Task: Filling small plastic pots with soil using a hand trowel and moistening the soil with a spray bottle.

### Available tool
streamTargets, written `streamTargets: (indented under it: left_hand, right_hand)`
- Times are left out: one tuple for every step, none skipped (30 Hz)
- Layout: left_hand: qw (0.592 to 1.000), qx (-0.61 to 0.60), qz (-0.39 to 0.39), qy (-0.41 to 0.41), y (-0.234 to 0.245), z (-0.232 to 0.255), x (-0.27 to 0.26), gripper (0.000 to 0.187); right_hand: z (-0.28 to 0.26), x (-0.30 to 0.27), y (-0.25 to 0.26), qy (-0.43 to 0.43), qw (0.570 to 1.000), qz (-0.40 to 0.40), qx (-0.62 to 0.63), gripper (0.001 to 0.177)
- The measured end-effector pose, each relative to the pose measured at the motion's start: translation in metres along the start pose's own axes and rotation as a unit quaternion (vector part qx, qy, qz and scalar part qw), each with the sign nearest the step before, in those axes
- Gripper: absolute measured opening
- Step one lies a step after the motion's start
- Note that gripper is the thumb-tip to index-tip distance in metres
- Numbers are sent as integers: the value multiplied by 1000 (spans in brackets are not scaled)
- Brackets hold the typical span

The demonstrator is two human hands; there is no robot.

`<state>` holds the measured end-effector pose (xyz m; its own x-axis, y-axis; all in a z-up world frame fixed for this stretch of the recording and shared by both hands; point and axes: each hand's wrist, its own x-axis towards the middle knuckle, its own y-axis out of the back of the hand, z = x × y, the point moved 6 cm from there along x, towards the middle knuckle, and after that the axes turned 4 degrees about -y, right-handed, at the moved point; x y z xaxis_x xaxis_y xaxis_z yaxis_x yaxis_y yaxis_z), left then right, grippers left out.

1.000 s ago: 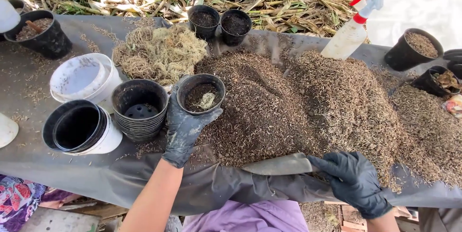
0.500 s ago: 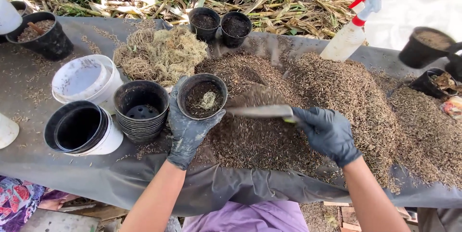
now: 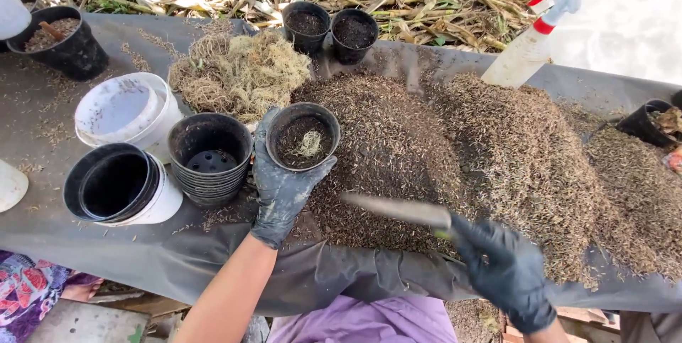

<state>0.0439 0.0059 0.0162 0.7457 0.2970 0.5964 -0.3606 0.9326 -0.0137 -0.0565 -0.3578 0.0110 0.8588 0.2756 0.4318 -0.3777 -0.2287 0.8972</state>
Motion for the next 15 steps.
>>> streamTargets:
  left_hand:
    - [1000,2,0,0,0,2,0,109]
    - [1000,19,6,-8,1,5,1,106]
    - [999,34,11,-18,0,8,2,104]
    - [999,35,12,-20,1,13,4,104]
    - [998,51,16,-20,2,17,4,101]
    - [997,66,19,-20,2,22,4,99]
    - [998,66,18,-18,3,17,2,99]
    - [997,68,15,-15,3,13,0,103]
    - [997,69,14,-14,3,8,1,108]
    - [998,68,13,-16,4,16,1,108]
    - [995,97,19,-34,6,25,1,105]
    - [990,127,25,-51,8,34,1,102]
    - [990,128,26,-53,6,31,0,102]
    - [992,97,32,-73,6,30,-1,102]
    - [993,66,37,-92,5,28,-3,102]
  right_hand:
    - [-3,-14,-6,1,1000,0,2,40]
    - [-8,-27,-14,9,1000,-25,6,44]
    - [-11,-40,-22,19,999,-48,8,48]
    - [-16,-38,-27,20,999,-46,9,48]
    - [-19,-39,-30,14,999,-52,10,54]
    - [-22,-39,-34,7,998,-57,11,61]
    - [-26,-30,-36,6,998,-58,11,61]
    - [-33,-21,-33,33,999,-18,-33,54]
    - [-39,-10,-30,60,995,26,-77,48]
    - [-40,0,-33,60,995,28,-78,48]
    - [-41,9,-32,60,997,49,-30,48]
    - [-42,19,-32,60,996,70,18,48]
    - [-44,28,-28,61,995,72,18,48]
    - [-44,37,-23,48,994,93,0,43]
    - [-45,45,-17,35,993,114,-18,39]
